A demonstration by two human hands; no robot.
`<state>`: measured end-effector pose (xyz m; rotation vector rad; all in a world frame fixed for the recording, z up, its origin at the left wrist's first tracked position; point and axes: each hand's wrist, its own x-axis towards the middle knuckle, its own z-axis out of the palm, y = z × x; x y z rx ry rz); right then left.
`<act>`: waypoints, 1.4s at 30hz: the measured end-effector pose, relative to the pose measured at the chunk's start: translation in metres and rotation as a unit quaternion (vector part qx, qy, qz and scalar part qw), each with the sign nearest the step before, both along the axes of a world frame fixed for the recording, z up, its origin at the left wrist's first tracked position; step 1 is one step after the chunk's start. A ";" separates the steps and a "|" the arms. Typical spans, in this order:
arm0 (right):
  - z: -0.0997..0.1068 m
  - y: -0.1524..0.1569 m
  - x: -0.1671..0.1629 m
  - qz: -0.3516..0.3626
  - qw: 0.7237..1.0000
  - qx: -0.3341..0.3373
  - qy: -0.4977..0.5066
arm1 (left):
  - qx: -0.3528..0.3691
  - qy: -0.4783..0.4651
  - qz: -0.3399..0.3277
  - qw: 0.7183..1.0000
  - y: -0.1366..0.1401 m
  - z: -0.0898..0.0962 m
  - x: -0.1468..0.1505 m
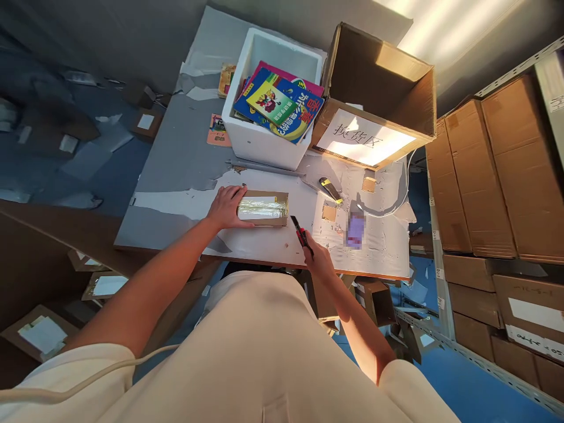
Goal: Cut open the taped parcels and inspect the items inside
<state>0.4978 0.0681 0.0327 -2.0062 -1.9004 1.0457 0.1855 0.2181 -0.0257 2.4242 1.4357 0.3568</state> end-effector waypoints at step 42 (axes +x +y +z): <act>-0.048 0.069 -0.090 -0.336 0.847 0.066 0.407 | -0.167 -0.086 0.275 0.943 -0.056 0.006 -0.061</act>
